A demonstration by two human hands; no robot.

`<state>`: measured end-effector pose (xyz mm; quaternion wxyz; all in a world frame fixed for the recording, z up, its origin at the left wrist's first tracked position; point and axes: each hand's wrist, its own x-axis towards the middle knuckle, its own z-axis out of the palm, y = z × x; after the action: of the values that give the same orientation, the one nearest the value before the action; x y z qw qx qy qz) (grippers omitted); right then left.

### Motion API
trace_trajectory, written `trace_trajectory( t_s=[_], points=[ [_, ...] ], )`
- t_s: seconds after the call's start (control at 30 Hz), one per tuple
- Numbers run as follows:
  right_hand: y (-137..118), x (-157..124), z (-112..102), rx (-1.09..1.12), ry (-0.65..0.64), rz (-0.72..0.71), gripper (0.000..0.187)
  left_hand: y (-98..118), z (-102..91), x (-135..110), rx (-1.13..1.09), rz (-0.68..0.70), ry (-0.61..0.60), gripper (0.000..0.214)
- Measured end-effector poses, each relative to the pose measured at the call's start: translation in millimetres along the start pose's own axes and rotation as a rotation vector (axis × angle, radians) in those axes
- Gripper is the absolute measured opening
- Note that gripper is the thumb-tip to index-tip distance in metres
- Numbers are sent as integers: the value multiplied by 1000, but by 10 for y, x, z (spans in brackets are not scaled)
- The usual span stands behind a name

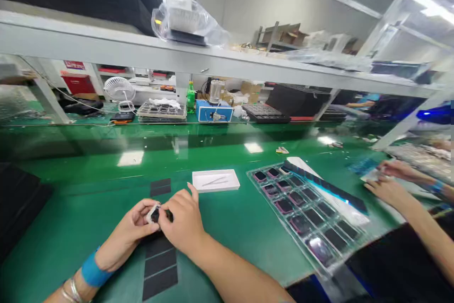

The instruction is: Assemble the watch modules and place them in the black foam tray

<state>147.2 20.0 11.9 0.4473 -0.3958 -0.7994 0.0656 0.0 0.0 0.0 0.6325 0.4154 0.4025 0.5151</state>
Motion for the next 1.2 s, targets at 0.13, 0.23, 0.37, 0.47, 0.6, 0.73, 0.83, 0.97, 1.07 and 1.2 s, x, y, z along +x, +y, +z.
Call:
trace_trajectory(
  t_s=[0.13, 0.23, 0.37, 0.47, 0.6, 0.73, 0.83, 0.97, 1.07, 1.2],
  points=[
    [18, -21, 17, -26, -34, -30, 16, 17, 0, -23, -30, -19, 21, 40],
    [26, -9, 4, -18, -101, -59, 15, 21, -9, -42, -75, -54, 34, 38],
    [51, 61, -39, 186, -183, 58, 13, 54, -25, -52, -180, -106, 59, 38],
    [84, 114, -63, 404, -202, 226, 13, 97, -35, -50, -235, -96, 43, 41],
    [114, 123, -63, 464, -197, 297, 9, 129, -52, -51, -221, -79, 25, 41],
    [122, 94, -51, 431, -188, 295, 5, 121, -63, -57, -180, -50, 2, 39],
    [123, 89, -51, 424, -187, 293, 4, 113, -58, -55, -165, -34, -8, 38],
    [113, 101, -54, 438, -185, 292, 4, 113, -51, -41, -166, -22, -1, 39],
    [105, 97, -44, 419, -182, 285, 4, 102, -61, -29, -148, -9, 3, 41],
    [102, 59, -26, 287, -168, 141, 8, 62, -69, -17, -99, 19, 20, 42]
  ],
)
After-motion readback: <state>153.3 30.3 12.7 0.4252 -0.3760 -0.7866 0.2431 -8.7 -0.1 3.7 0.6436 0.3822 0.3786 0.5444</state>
